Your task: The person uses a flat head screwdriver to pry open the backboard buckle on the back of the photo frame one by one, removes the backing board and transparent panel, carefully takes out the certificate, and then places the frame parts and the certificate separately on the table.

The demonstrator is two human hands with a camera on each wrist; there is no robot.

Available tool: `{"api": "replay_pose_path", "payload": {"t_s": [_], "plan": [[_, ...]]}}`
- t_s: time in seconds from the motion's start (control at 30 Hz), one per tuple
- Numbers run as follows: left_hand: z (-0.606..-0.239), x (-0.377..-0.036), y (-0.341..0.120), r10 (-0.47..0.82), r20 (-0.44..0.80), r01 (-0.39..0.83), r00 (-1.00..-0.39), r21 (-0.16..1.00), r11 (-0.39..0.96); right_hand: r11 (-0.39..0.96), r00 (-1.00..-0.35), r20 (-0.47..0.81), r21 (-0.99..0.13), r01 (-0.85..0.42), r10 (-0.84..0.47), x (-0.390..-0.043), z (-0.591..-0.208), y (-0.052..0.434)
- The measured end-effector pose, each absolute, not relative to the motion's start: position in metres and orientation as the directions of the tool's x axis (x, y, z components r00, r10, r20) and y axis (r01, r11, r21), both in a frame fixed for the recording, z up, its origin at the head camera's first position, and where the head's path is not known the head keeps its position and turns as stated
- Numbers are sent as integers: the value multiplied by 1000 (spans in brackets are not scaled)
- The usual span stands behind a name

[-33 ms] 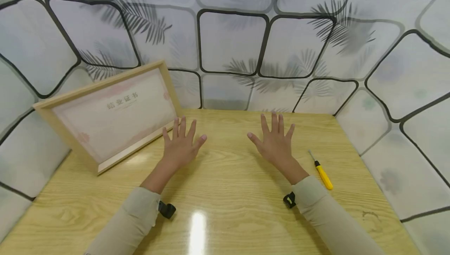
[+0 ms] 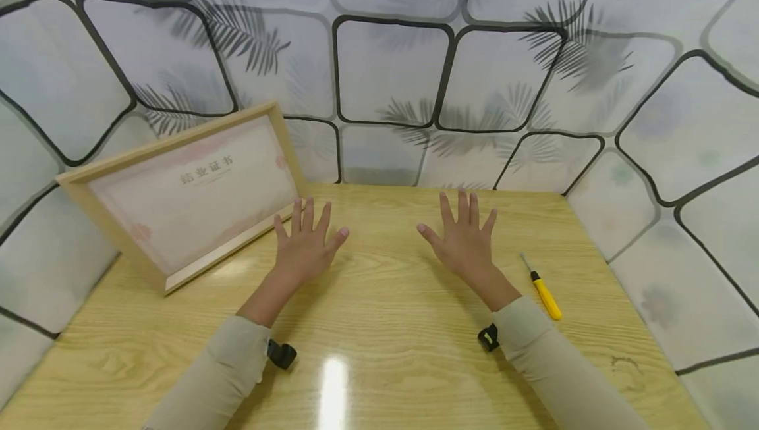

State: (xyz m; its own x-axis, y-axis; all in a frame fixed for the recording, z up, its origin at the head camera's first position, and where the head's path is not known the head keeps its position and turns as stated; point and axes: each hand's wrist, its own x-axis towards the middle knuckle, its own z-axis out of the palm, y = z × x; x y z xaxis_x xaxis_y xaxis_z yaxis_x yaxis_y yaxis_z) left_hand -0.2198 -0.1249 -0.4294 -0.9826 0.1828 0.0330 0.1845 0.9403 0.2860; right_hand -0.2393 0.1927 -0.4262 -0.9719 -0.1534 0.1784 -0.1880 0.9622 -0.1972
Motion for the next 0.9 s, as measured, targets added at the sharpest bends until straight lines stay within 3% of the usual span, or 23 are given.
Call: {"api": "replay_pose_path", "payload": {"t_s": [0.33,0.6,0.9], "plan": [[-430,-212,-130,175,45,180,-984,321,930,943,-963,201,-246,-226,-178,-237,-428,189],[-432,-199,-145,148,88,171,-985,396,902,795,-970,150,-556,-243,-191,-230,-422,180],[-429,-184,-169,76,177,155,-981,493,856,559,-962,97,-797,-229,-256,-245,-425,164]]}}
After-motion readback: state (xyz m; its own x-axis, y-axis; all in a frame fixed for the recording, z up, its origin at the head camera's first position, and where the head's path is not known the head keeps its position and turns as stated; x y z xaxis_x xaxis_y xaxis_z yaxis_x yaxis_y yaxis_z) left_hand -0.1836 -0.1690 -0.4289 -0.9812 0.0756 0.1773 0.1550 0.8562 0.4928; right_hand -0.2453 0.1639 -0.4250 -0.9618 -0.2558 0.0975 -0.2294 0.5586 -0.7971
